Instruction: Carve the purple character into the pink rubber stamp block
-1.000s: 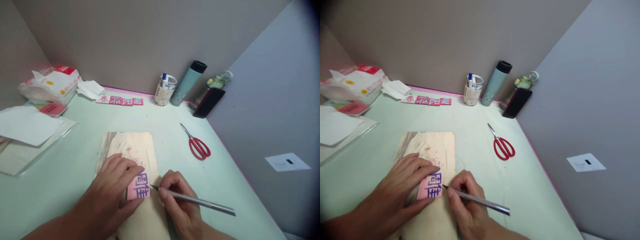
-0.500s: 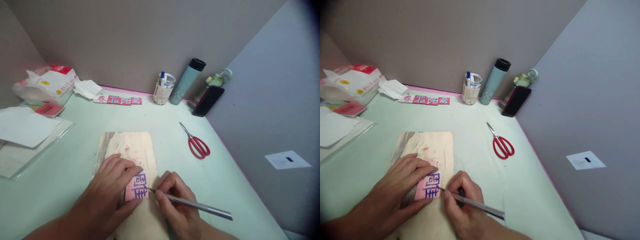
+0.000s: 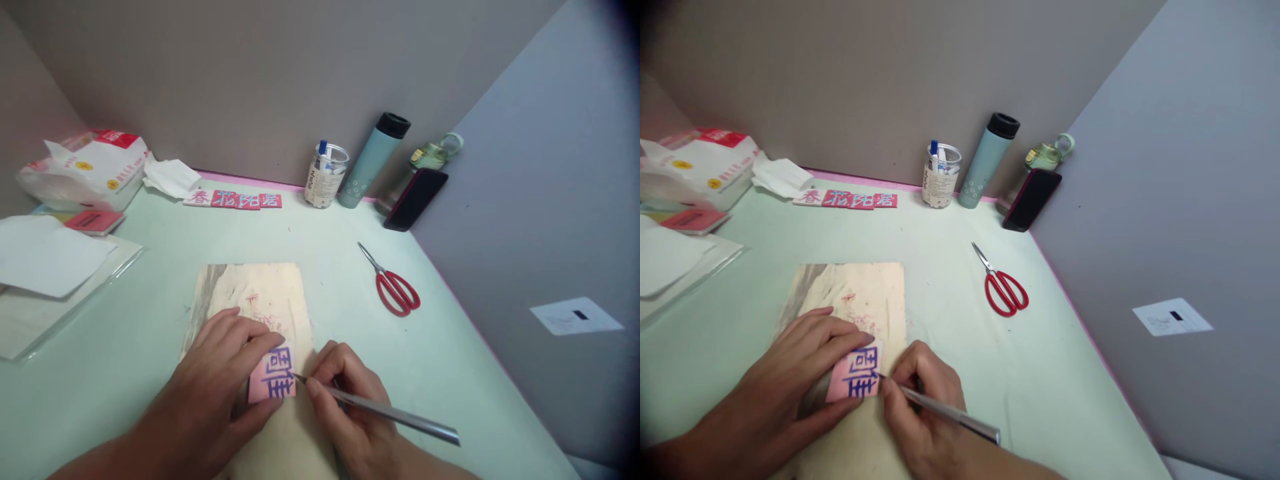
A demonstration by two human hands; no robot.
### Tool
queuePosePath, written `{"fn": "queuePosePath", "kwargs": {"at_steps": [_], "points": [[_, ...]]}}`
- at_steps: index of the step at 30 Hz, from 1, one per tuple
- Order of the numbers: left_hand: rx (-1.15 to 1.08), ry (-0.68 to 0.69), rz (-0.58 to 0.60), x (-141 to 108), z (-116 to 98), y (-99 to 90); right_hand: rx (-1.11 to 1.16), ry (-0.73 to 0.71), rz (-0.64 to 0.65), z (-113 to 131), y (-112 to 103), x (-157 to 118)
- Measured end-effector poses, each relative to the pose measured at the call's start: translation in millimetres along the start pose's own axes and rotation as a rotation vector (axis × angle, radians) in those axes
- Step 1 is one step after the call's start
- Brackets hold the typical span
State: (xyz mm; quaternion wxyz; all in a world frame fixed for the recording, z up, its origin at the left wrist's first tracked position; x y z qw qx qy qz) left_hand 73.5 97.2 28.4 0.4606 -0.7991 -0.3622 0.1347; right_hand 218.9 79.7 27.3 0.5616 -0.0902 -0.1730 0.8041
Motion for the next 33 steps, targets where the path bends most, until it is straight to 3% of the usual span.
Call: {"fn": "queuePosePath", "kwargs": {"at_steps": [18, 33], "points": [[0.052, 0.018, 0.021, -1, 2, 3.8, -0.037, 0.033, 0.09, 7, 1, 1], [0.033, -0.001, 0.027, -2, 6, 4.3, -0.077, -0.02, 0.136, 17, -1, 4]]}}
Point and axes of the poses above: each hand's wrist, its own x-axis towards the middle knuckle, its own y-axis out of the palm, z = x × y, the point moved 9 cm from there along x, towards the middle knuckle, and after that the axes turned 13 degrees about z, right-handed, at the moved point
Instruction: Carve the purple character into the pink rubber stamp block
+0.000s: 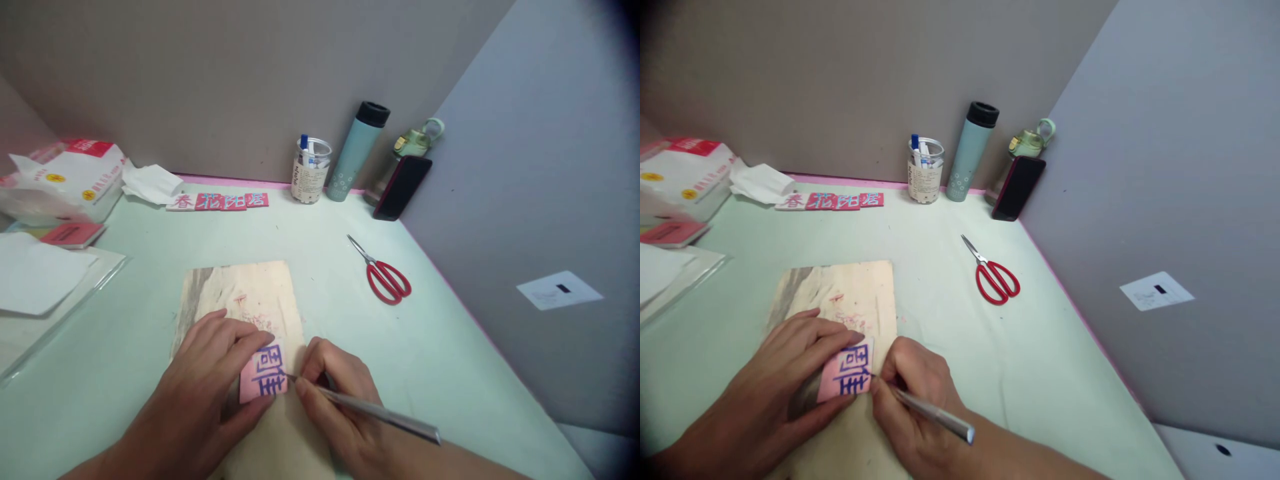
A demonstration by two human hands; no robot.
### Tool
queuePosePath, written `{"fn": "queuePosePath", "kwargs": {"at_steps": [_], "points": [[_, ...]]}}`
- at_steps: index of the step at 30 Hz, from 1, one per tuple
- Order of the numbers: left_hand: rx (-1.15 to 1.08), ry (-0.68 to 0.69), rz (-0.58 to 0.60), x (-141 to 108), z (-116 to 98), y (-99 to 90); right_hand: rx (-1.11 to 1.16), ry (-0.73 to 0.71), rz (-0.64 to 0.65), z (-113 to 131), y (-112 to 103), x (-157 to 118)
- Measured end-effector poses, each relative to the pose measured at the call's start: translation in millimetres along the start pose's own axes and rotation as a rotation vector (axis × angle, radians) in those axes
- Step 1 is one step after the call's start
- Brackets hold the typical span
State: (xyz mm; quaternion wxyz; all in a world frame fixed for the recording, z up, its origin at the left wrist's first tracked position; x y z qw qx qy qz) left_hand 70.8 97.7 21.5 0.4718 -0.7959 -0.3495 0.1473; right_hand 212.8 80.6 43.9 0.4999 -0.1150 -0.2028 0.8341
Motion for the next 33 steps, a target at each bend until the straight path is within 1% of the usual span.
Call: {"fn": "queuePosePath", "kwargs": {"at_steps": [5, 7, 10, 13, 15, 17, 19, 21, 25, 30, 33], "points": [[-0.031, -0.033, -0.009, -1, 3, 1.6, -0.038, -0.02, 0.005, -1, 3, -1], [-0.044, -0.042, -0.022, -2, 3, 1.5, -0.088, -0.063, -0.002, -1, 5, -3], [-0.054, -0.048, -0.039, -3, 2, 0.8, -0.259, -0.229, -0.031, 8, 9, -8], [-0.053, -0.041, -0.042, -3, 1, 0.4, -0.504, -0.393, 0.015, 19, 17, -12], [-0.046, -0.043, -0.038, -3, 2, 0.8, -0.619, -0.439, 0.057, 22, 21, -11], [-0.032, -0.048, -0.038, -3, 3, 0.8, -0.68, -0.449, 0.065, 23, 22, -10], [-0.012, -0.049, -0.046, -4, 5, -0.8, -0.713, -0.44, 0.039, 23, 23, -10], [0.022, -0.024, -0.041, -4, 6, -2.1, -0.733, -0.421, 0.0, 21, 23, -11], [0.096, 0.045, 0.0, -3, 4, -1.0, -0.755, -0.379, 0.001, 16, 26, -10], [0.038, -0.01, -0.018, -5, 7, -0.3, -0.774, -0.376, 0.026, 16, 27, -11], [0.054, 0.002, -0.01, -5, 4, 0.5, -0.795, -0.331, 0.027, 11, 30, -10]]}}
Point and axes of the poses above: each hand's wrist, its own x-axis towards the middle knuckle, its own y-axis out of the palm, z = x × y, the point moved 9 cm from there along x, towards the middle knuckle, and after that the axes turned 13 degrees about z, right-handed, at the moved point
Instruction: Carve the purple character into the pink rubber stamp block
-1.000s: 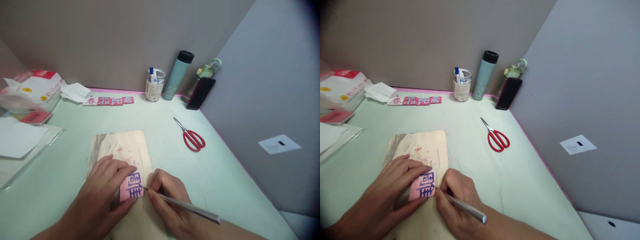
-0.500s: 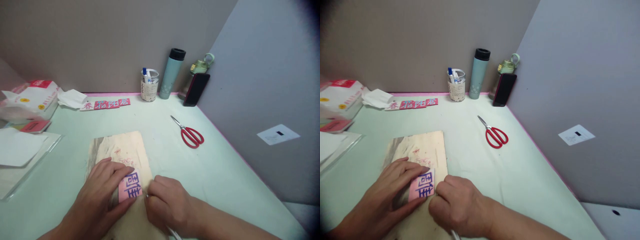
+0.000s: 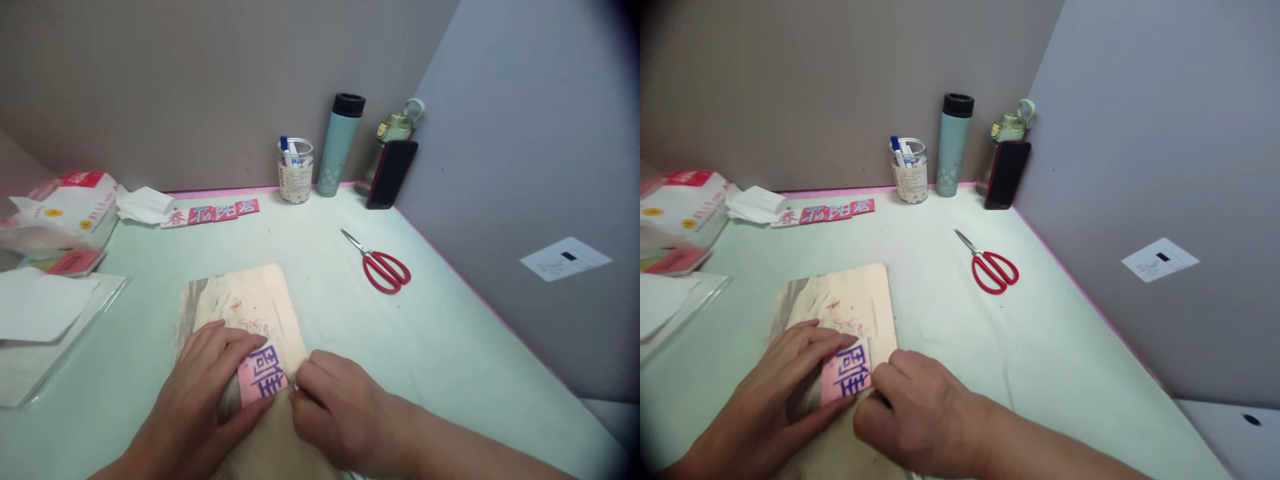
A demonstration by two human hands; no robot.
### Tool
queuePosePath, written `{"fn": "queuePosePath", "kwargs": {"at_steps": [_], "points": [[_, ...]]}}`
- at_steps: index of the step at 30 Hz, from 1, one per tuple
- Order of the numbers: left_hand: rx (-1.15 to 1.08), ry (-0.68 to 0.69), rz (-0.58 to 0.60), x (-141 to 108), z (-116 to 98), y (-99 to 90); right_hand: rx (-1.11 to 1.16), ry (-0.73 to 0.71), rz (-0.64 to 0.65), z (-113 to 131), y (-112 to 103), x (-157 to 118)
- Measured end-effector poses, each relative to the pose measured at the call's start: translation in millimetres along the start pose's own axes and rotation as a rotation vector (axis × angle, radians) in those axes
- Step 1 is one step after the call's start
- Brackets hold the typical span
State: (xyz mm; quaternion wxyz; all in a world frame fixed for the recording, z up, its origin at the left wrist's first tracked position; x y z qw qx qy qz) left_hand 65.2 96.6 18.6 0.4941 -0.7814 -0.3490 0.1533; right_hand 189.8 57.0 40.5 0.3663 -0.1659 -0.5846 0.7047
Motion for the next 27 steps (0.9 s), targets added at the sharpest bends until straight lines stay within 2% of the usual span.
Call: {"fn": "queuePosePath", "kwargs": {"at_steps": [4, 6, 8, 11, 18, 22, 27], "points": [[0.021, -0.009, -0.017, 0, 1, -2.4, 0.006, 0.004, -0.021, -4, -1, 0], [0.03, -0.002, -0.019, 1, 0, -3.2, 0.011, -0.039, -0.002, -6, -5, 0], [0.031, 0.002, -0.016, 2, -1, -4.2, 0.034, -0.149, 0.101, -4, -6, 1], [0.021, 0.001, -0.007, 4, -2, -5.7, 0.188, -0.187, 0.24, -11, -10, 1], [0.03, 0.012, 0.019, 5, -2, -6.7, 0.56, -0.103, 0.437, -21, -13, 0], [0.017, -0.002, 0.006, 5, -2, -7.4, 0.731, -0.061, 0.423, -21, -19, 1], [0.01, -0.001, 0.01, 6, -3, -6.4, 0.757, 0.083, 0.445, -25, -14, -2]]}}
Point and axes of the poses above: each hand's wrist, its own x-axis towards the middle knuckle, its own y-axis out of the palm, z = x × y, the point moved 9 cm from there along x, towards the middle knuckle, and after that the axes turned 13 degrees about z, right-handed, at the moved point
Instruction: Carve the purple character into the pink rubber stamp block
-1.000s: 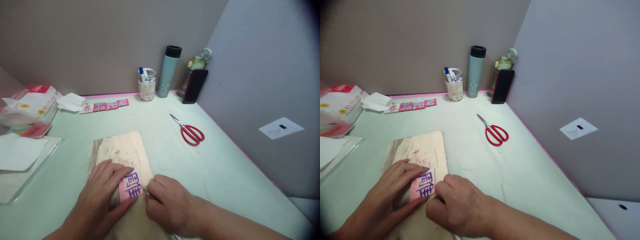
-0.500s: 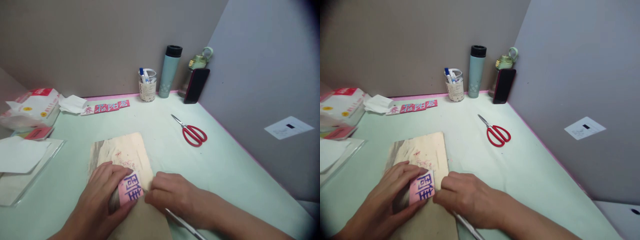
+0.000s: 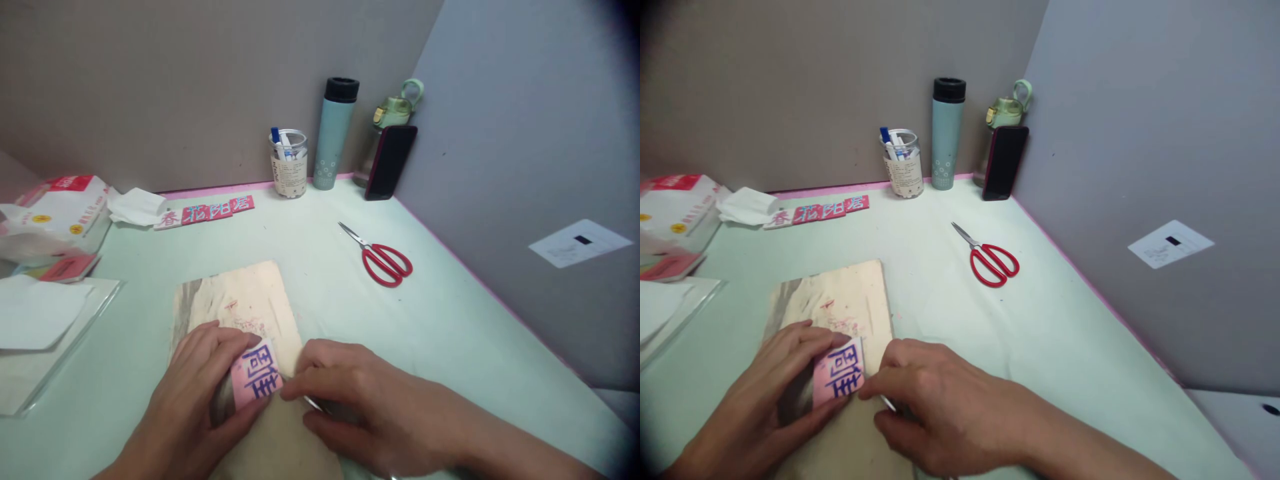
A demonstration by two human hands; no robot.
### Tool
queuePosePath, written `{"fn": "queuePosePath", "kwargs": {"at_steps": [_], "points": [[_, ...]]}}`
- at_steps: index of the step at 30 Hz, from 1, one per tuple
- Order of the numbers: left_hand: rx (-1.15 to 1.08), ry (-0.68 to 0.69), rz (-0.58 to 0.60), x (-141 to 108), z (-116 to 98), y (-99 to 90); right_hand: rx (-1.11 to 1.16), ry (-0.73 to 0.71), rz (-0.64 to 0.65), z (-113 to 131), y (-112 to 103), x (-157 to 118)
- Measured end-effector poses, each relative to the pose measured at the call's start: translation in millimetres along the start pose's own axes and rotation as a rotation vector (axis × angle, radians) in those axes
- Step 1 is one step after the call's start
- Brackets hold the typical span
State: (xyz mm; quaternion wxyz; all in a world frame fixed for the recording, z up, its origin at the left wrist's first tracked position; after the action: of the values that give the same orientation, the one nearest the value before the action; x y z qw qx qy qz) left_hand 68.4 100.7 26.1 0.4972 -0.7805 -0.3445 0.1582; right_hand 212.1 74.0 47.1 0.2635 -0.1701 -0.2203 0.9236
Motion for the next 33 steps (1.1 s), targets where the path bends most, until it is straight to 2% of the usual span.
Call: {"fn": "queuePosePath", "kwargs": {"at_steps": [2, 7, 15, 18, 24, 33], "points": [[0.002, -0.01, -0.006, 0, 1, -0.5, 0.019, 0.036, -0.009, -1, 1, -2], [0.019, -0.039, -0.015, -1, 3, -1.2, -0.012, 0.234, -0.104, -18, -1, -8], [0.056, -0.045, -0.035, -1, 1, -2.9, -0.056, 0.232, -0.176, -29, 1, -7], [0.051, -0.047, -0.012, 0, 2, -0.5, -0.133, 0.245, -0.158, -27, 3, -8], [0.034, -0.053, 0.003, 1, 3, 1.6, -0.336, 0.293, -0.019, -21, 12, -10], [0.018, -0.06, 0.014, -3, 6, 3.5, -0.128, 0.336, -0.04, -28, 11, -15]]}}
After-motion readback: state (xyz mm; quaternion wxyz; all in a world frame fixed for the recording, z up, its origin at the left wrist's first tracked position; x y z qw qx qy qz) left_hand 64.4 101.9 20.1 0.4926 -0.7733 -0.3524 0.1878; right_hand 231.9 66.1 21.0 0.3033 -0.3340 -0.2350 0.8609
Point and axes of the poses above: each hand's wrist, its own x-axis towards the middle knuckle, its own y-axis out of the palm, z = x × y, the point moved 9 cm from there along x, towards the middle knuckle, and after that the axes turned 13 degrees about z, right-handed, at the moved point
